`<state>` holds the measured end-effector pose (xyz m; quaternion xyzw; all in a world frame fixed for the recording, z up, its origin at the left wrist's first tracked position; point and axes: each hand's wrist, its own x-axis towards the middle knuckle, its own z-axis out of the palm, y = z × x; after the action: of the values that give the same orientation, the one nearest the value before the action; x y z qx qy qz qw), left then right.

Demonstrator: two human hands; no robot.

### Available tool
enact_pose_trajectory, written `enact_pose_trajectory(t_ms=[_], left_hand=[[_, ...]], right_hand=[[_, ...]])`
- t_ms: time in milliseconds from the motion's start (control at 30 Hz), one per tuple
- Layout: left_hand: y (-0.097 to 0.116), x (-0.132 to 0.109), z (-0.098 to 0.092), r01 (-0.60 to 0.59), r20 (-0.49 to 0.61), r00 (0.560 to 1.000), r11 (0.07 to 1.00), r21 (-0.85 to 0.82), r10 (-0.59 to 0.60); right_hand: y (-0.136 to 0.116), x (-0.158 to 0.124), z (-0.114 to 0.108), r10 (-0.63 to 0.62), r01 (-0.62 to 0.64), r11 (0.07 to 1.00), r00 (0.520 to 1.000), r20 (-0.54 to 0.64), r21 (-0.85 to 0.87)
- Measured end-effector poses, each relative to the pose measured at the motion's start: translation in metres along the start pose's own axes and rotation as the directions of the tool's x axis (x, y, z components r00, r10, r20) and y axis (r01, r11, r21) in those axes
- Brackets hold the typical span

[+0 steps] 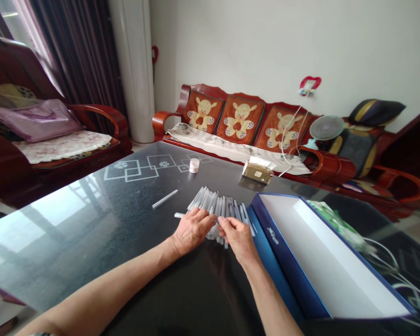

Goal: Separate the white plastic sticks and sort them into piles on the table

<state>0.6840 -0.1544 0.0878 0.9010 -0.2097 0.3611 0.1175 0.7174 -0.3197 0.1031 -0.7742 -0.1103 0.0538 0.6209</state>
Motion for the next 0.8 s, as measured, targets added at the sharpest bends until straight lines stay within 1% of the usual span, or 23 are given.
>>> enact_pose_trajectory(t_ms=[67, 200, 367, 467, 533, 633, 700, 800], left_hand=[[-0.001, -0.003, 0.001, -0.034, -0.011, 0.999, 0.999, -0.007, 0.034], [-0.006, -0.007, 0.005, -0.099, 0.009, 0.995, 0.995, 0.004, 0.099], [-0.011, -0.008, 0.009, -0.093, 0.009, 0.996, 0.996, 0.005, 0.093], [-0.012, -0.007, 0.009, -0.075, 0.018, 0.997, 0.997, 0.003, 0.075], [-0.012, -0.006, 0.008, -0.076, 0.027, 0.997, 0.997, 0.004, 0.076], [-0.010, -0.005, 0.005, -0.091, 0.043, 0.995, 0.996, -0.003, 0.091], [-0.009, -0.005, 0.004, -0.098, 0.050, 0.994, 0.995, -0.015, 0.098], [-0.008, -0.005, 0.005, -0.101, 0.054, 0.993, 0.995, -0.026, 0.102]], right_hand=[[0.004, -0.004, 0.001, 0.005, -0.006, 1.000, 1.000, 0.008, 0.010], [0.011, -0.008, 0.000, -0.008, 0.008, 1.000, 1.000, 0.009, 0.007], [0.014, -0.011, 0.003, -0.065, 0.065, 0.997, 0.998, 0.018, 0.041], [0.014, -0.013, 0.006, -0.036, 0.034, 0.997, 0.999, 0.021, 0.076], [0.013, -0.014, 0.007, -0.014, 0.014, 0.999, 1.000, -0.002, 0.031], [0.011, -0.014, 0.007, -0.037, 0.035, 0.998, 0.999, -0.031, -0.060], [0.011, -0.014, 0.006, -0.051, 0.050, 0.997, 0.998, -0.027, -0.055], [0.013, -0.013, 0.004, -0.044, 0.044, 0.999, 0.999, 0.005, 0.004]])
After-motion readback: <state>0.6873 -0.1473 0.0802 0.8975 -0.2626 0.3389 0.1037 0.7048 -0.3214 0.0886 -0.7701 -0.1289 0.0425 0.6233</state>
